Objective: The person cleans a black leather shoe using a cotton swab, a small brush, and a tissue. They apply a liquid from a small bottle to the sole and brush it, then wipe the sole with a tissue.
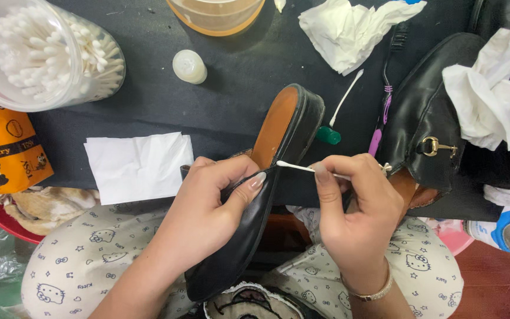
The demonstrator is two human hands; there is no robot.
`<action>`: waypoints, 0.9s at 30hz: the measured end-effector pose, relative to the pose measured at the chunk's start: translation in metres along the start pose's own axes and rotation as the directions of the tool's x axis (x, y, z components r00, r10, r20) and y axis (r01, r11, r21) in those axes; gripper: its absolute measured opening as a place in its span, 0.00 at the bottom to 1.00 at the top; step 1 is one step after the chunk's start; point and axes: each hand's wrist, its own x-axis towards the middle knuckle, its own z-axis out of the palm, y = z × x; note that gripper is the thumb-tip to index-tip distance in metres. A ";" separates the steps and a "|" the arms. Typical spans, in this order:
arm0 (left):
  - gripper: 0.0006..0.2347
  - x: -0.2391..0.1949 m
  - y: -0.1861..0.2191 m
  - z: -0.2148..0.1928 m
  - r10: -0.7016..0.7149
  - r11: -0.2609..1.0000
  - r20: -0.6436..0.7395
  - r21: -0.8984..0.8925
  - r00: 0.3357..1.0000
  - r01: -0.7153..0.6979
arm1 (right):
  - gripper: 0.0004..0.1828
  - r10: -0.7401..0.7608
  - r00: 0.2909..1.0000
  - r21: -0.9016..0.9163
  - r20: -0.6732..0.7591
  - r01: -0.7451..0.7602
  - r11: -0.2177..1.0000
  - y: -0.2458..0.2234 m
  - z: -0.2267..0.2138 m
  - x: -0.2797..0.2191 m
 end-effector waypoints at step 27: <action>0.06 0.001 -0.001 0.000 0.054 0.998 -0.025 0.015 0.998 -0.054 | 0.04 -0.020 0.999 -0.137 0.043 0.025 0.990 -0.008 -0.005 0.000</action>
